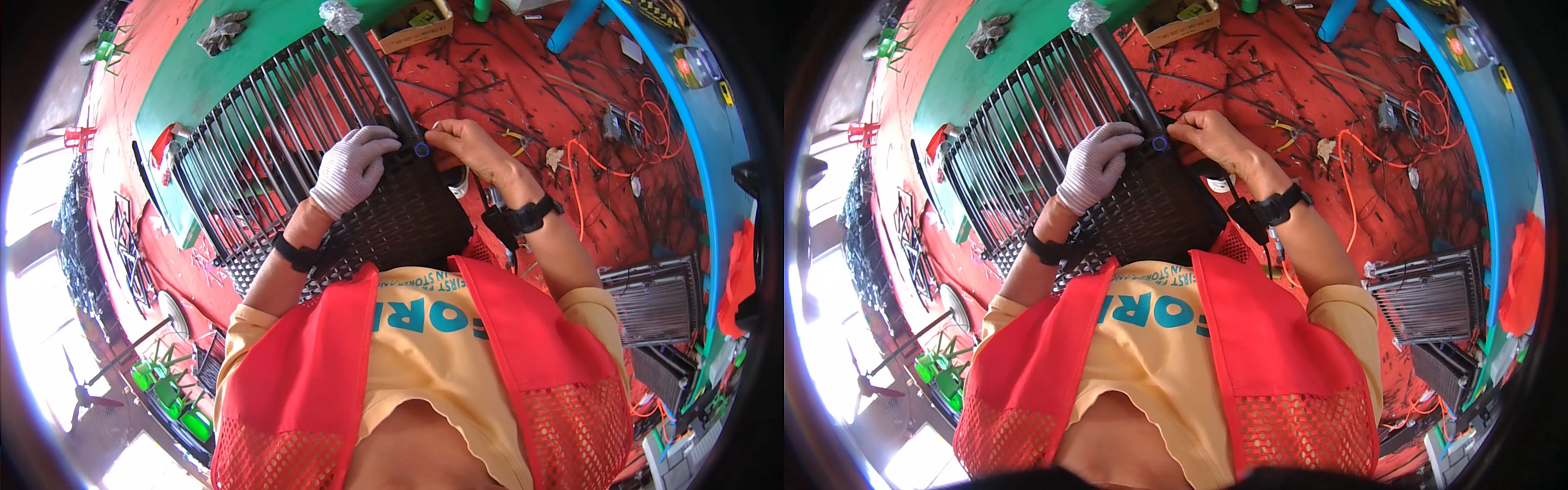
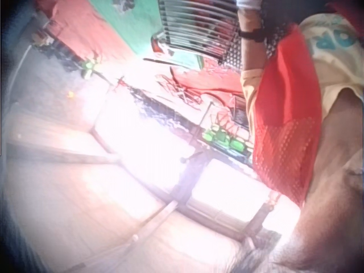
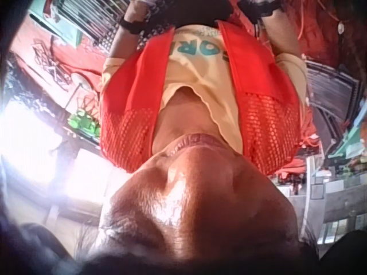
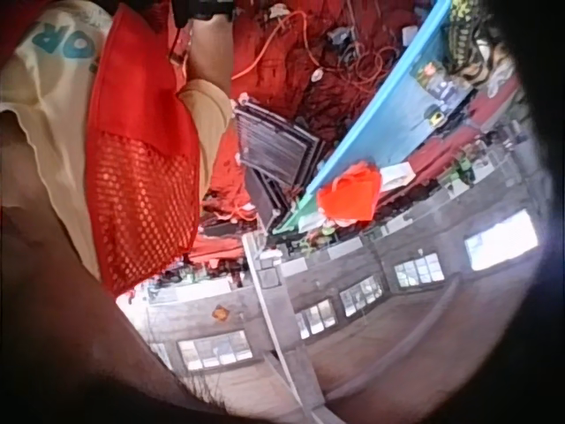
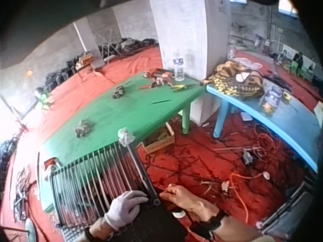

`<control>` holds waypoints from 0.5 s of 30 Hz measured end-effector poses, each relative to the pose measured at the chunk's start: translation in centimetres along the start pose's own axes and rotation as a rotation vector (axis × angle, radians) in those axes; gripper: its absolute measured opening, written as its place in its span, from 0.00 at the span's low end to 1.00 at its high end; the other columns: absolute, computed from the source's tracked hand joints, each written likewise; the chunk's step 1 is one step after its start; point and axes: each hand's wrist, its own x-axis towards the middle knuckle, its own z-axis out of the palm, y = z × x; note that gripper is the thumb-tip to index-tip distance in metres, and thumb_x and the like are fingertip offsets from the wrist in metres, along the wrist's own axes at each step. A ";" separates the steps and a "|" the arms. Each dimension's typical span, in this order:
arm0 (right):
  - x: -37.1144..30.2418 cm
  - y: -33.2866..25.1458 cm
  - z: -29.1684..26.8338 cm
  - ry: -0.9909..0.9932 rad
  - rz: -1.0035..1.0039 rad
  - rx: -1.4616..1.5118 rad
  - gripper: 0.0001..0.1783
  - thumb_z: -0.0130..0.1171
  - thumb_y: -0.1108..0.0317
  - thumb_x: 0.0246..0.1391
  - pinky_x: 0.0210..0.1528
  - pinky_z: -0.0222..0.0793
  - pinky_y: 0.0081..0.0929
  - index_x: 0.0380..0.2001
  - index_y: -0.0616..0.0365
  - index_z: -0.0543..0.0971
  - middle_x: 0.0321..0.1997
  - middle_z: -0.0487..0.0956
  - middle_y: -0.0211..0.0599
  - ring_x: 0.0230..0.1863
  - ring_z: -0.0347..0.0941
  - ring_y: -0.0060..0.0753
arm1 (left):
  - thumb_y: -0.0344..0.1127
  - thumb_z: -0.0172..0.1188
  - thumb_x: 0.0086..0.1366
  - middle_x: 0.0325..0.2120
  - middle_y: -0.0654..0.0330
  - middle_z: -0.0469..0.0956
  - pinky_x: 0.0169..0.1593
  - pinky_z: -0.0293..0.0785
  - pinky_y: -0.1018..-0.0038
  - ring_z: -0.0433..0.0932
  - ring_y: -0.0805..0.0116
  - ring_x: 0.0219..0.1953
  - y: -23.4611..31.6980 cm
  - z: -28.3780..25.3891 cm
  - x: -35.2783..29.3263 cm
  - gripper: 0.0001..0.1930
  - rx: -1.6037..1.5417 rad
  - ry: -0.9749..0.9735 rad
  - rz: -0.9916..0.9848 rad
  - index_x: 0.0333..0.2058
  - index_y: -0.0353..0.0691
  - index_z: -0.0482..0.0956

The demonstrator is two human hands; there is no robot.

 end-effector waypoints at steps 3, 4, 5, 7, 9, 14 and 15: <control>-0.2 0.2 0.1 0.007 -0.008 0.013 0.10 0.54 0.61 0.61 0.34 0.73 0.18 0.35 0.57 0.78 0.32 0.77 0.23 0.32 0.74 0.15 | 0.21 0.53 0.51 0.44 0.54 0.75 0.51 0.73 0.67 0.76 0.54 0.47 0.0 -0.1 0.1 0.17 -0.010 -0.075 -0.038 0.41 0.38 0.79; -0.2 0.2 0.1 0.022 0.010 0.025 0.10 0.55 0.61 0.61 0.34 0.73 0.18 0.35 0.57 0.78 0.32 0.77 0.23 0.32 0.74 0.15 | 0.21 0.53 0.50 0.44 0.54 0.75 0.52 0.73 0.67 0.76 0.54 0.47 0.0 -0.2 0.0 0.17 -0.008 -0.074 -0.021 0.41 0.38 0.80; -0.3 0.1 0.0 0.014 0.008 0.019 0.10 0.55 0.61 0.61 0.34 0.73 0.19 0.35 0.57 0.78 0.32 0.77 0.23 0.32 0.74 0.15 | 0.21 0.53 0.50 0.44 0.55 0.75 0.52 0.73 0.67 0.76 0.54 0.47 0.0 -0.2 0.1 0.17 -0.009 -0.076 -0.011 0.41 0.38 0.80; -0.1 -0.2 -0.2 0.015 0.042 0.031 0.10 0.56 0.61 0.60 0.34 0.74 0.19 0.35 0.56 0.78 0.31 0.77 0.23 0.31 0.74 0.16 | 0.21 0.53 0.50 0.44 0.55 0.75 0.51 0.73 0.68 0.76 0.55 0.46 -0.2 -0.1 0.0 0.18 -0.006 -0.073 0.001 0.40 0.39 0.81; 0.2 -0.5 -0.6 -0.036 0.040 0.002 0.10 0.57 0.61 0.60 0.33 0.74 0.20 0.35 0.57 0.78 0.31 0.77 0.23 0.30 0.74 0.16 | 0.24 0.53 0.50 0.44 0.57 0.76 0.50 0.73 0.66 0.76 0.54 0.45 -0.5 0.2 -0.2 0.16 -0.006 -0.047 -0.017 0.39 0.40 0.81; 1.2 -0.9 -1.8 -0.137 0.049 -0.070 0.10 0.57 0.61 0.59 0.34 0.76 0.22 0.35 0.57 0.77 0.30 0.77 0.24 0.30 0.74 0.17 | 0.26 0.54 0.51 0.43 0.58 0.76 0.47 0.74 0.65 0.77 0.54 0.43 -0.6 0.9 0.0 0.13 -0.003 0.032 -0.013 0.37 0.42 0.81; 1.5 -0.9 -2.0 -0.146 0.050 -0.074 0.10 0.57 0.61 0.59 0.34 0.76 0.22 0.35 0.57 0.77 0.31 0.77 0.24 0.31 0.75 0.17 | 0.26 0.55 0.52 0.43 0.58 0.76 0.47 0.75 0.66 0.77 0.54 0.43 -0.3 0.6 0.3 0.13 -0.010 0.028 -0.010 0.37 0.41 0.81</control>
